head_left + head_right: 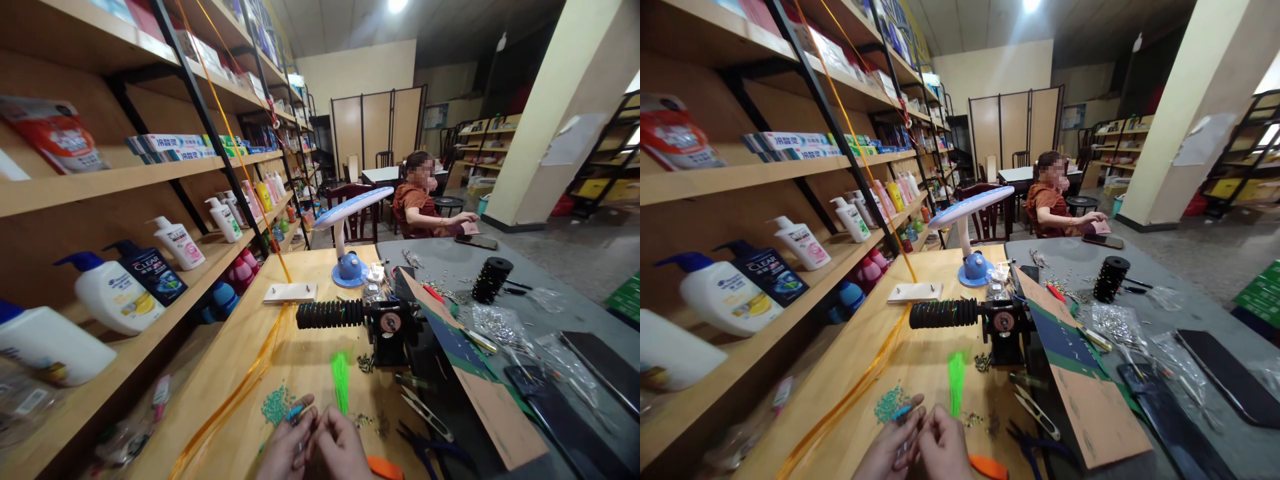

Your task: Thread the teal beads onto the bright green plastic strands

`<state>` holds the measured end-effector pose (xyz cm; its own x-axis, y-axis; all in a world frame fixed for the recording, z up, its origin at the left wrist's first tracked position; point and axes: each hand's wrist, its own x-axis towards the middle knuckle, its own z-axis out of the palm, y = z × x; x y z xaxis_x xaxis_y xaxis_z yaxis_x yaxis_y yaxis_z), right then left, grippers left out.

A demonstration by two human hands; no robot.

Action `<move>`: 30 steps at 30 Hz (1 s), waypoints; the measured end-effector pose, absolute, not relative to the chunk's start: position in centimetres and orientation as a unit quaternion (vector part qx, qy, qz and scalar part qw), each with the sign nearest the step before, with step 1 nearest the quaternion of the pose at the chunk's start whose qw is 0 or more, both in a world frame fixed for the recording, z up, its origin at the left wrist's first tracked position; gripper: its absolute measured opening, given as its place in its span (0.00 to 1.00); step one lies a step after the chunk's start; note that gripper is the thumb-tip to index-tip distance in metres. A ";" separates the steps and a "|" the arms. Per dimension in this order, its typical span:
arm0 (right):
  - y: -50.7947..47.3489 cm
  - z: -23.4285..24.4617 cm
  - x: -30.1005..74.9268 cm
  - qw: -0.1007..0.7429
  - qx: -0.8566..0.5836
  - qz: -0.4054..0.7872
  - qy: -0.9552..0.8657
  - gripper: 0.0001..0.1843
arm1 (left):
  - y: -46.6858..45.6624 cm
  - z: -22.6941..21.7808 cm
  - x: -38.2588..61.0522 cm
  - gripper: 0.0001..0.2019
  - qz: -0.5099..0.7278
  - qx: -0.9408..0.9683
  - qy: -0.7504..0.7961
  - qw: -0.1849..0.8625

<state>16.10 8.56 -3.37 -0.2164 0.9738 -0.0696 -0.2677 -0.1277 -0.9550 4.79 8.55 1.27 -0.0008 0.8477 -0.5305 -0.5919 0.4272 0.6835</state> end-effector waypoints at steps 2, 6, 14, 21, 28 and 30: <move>8.6 -3.1 16.1 0.483 -0.390 0.647 -0.443 0.19 | 8.5 1.2 4.7 0.33 0.518 0.136 0.482 0.694; 8.4 -2.6 16.2 0.485 -0.368 0.660 -0.441 0.17 | 8.4 1.2 4.6 0.34 0.517 0.141 0.480 0.694; 8.3 -2.5 16.2 0.470 -0.417 0.637 -0.447 0.22 | 8.2 1.6 4.8 0.35 0.516 0.140 0.484 0.693; 8.4 -2.7 16.3 0.478 -0.425 0.625 -0.447 0.24 | 8.1 2.9 5.2 0.38 0.520 0.132 0.489 0.688; 8.5 -1.2 16.7 0.465 -0.389 0.648 -0.461 0.29 | 8.0 3.3 5.3 0.40 0.528 0.206 0.498 0.656; 8.7 -0.5 16.8 0.464 -0.387 0.648 -0.465 0.31 | 8.0 3.5 5.6 0.38 0.555 0.227 0.496 0.627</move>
<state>16.76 8.71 -0.47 -0.2709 0.9601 -0.0698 -0.2414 -0.1379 -0.9606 5.65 7.95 3.49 -0.1097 0.9224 -0.3704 -0.4715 0.2797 0.8363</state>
